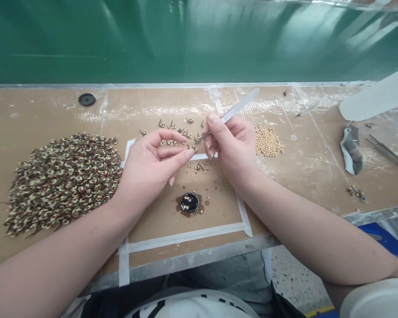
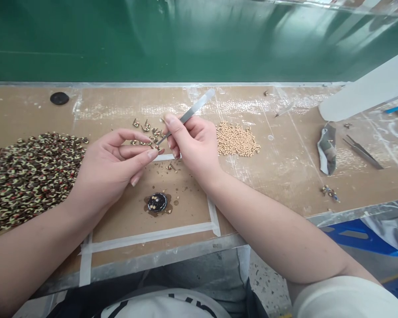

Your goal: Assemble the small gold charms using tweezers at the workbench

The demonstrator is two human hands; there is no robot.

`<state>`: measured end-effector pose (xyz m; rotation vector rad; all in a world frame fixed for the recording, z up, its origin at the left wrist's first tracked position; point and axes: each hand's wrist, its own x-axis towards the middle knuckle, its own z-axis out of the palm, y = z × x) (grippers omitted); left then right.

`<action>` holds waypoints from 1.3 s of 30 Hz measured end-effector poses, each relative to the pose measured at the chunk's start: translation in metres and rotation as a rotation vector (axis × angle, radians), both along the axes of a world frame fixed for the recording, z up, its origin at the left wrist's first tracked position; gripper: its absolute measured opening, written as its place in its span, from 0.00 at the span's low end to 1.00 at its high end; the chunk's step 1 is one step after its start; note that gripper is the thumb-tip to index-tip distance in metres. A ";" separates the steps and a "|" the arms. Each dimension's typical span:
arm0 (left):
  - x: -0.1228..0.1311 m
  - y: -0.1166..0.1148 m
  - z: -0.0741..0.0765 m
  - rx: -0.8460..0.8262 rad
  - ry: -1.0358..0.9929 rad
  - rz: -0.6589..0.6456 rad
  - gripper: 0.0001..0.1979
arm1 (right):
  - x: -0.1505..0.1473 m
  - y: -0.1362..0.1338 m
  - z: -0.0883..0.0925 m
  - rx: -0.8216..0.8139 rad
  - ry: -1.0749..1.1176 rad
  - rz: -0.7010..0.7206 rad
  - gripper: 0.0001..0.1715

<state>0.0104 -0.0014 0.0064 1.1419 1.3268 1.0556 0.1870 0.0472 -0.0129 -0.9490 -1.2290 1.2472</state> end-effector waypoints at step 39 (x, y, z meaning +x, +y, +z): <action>0.002 0.000 -0.006 0.186 -0.138 0.103 0.25 | -0.003 -0.005 0.008 0.069 -0.071 -0.012 0.29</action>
